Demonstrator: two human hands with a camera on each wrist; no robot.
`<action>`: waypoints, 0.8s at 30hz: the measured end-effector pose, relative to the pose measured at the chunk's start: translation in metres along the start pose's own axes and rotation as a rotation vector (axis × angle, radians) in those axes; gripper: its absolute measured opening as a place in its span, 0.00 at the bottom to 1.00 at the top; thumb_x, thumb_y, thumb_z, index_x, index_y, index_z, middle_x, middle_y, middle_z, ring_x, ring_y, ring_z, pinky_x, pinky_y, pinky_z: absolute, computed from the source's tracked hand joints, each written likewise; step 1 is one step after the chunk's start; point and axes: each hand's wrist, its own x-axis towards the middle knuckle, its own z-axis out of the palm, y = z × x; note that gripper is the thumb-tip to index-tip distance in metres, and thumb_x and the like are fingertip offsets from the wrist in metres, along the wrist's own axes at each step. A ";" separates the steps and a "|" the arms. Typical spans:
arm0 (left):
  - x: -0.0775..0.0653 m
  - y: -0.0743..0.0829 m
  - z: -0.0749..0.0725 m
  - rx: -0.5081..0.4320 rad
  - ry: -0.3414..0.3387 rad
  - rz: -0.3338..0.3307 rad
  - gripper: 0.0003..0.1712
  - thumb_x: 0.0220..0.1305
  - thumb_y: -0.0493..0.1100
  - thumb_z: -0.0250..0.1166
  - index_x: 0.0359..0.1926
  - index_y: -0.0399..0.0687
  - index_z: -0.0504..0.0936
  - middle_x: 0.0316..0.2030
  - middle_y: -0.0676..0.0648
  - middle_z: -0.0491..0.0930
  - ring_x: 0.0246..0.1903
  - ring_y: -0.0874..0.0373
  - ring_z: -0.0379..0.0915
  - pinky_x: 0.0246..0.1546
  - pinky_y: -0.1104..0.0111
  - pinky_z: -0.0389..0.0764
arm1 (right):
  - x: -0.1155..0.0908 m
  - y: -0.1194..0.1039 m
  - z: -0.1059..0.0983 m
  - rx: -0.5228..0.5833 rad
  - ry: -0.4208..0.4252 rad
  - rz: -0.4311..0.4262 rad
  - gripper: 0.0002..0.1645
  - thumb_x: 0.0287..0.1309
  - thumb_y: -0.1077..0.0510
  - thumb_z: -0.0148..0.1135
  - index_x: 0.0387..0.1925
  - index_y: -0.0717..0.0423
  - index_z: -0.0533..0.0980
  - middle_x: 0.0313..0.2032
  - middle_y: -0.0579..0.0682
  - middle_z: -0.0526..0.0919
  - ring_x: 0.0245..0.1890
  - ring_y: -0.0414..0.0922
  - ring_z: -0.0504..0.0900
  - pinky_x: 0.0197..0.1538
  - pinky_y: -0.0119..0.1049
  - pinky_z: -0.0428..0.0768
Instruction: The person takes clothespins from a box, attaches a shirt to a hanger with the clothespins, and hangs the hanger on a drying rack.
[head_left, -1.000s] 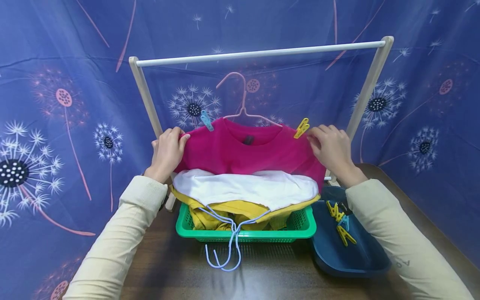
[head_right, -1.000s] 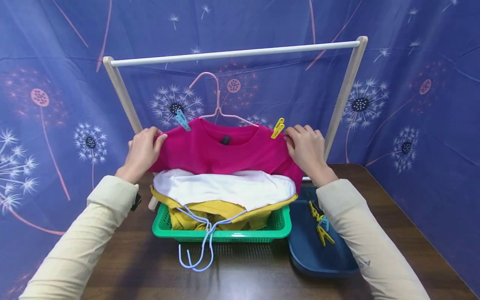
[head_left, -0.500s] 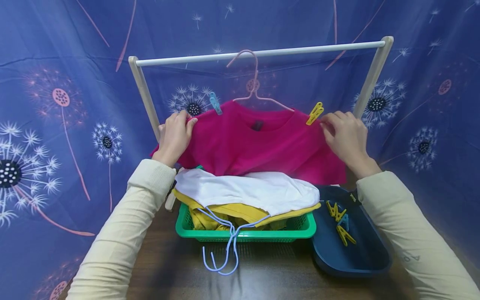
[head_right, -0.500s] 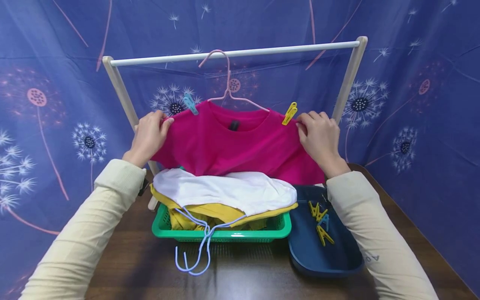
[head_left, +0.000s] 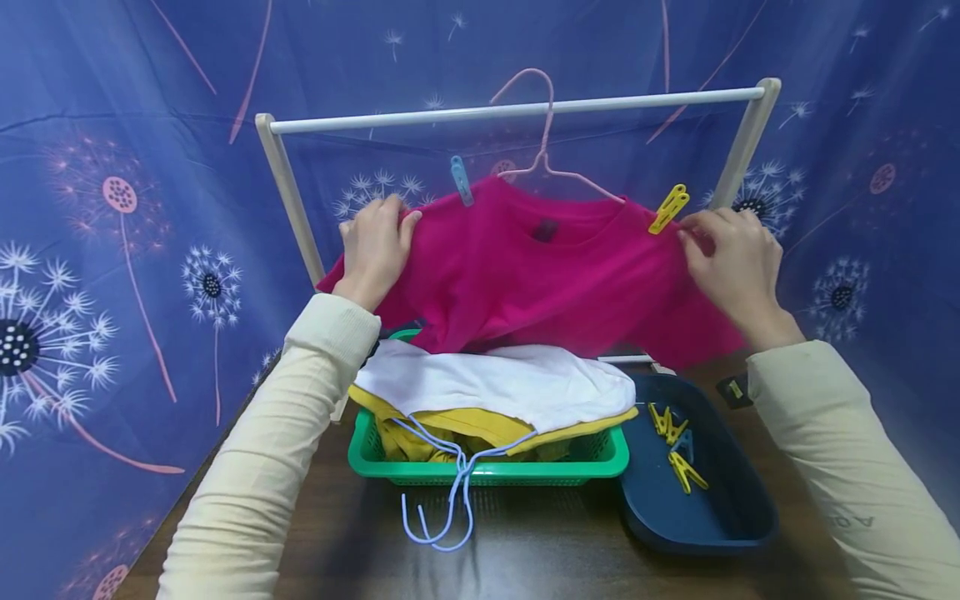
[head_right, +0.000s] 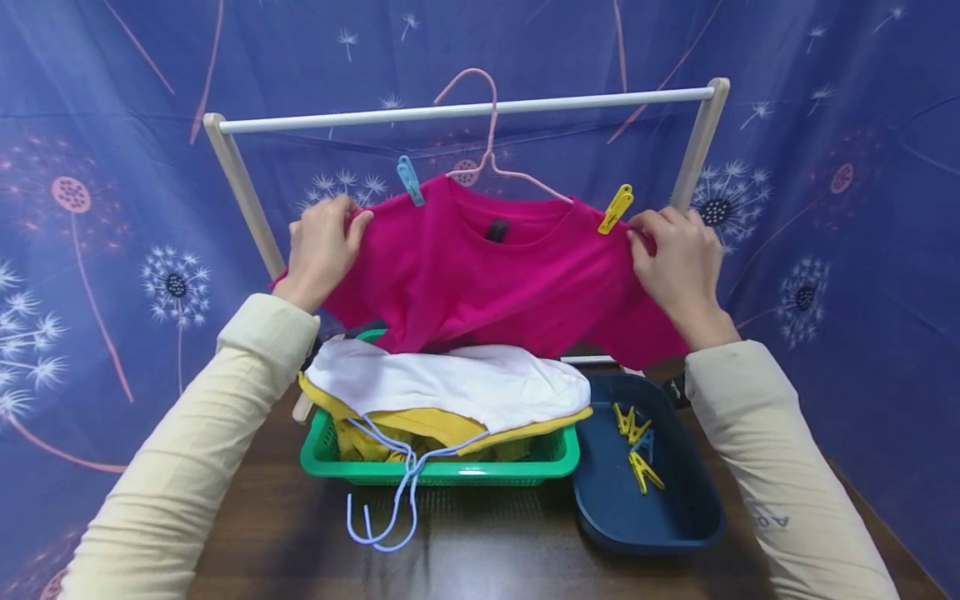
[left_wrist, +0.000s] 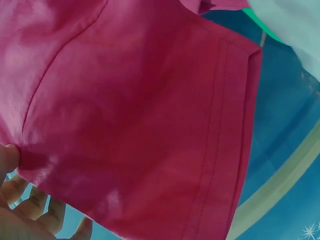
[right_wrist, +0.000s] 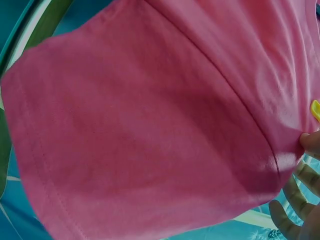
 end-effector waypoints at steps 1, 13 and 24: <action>0.001 0.001 0.000 0.001 0.002 0.001 0.17 0.66 0.53 0.52 0.40 0.44 0.76 0.37 0.41 0.77 0.45 0.45 0.74 0.46 0.47 0.64 | 0.001 0.001 -0.001 0.001 0.001 0.006 0.12 0.57 0.56 0.55 0.38 0.57 0.80 0.33 0.60 0.81 0.30 0.55 0.69 0.30 0.48 0.64; 0.014 0.011 0.003 0.083 -0.012 -0.025 0.17 0.66 0.53 0.52 0.38 0.44 0.76 0.37 0.40 0.79 0.45 0.45 0.75 0.47 0.46 0.64 | 0.006 0.001 -0.007 -0.019 -0.013 0.042 0.14 0.57 0.54 0.55 0.37 0.60 0.80 0.35 0.63 0.82 0.33 0.57 0.70 0.34 0.51 0.63; 0.017 0.013 0.010 0.109 -0.033 -0.065 0.17 0.66 0.53 0.52 0.40 0.45 0.76 0.40 0.39 0.80 0.46 0.42 0.75 0.51 0.44 0.61 | 0.006 0.003 -0.004 -0.009 0.035 0.014 0.13 0.56 0.56 0.55 0.35 0.59 0.81 0.35 0.63 0.82 0.32 0.58 0.70 0.33 0.51 0.63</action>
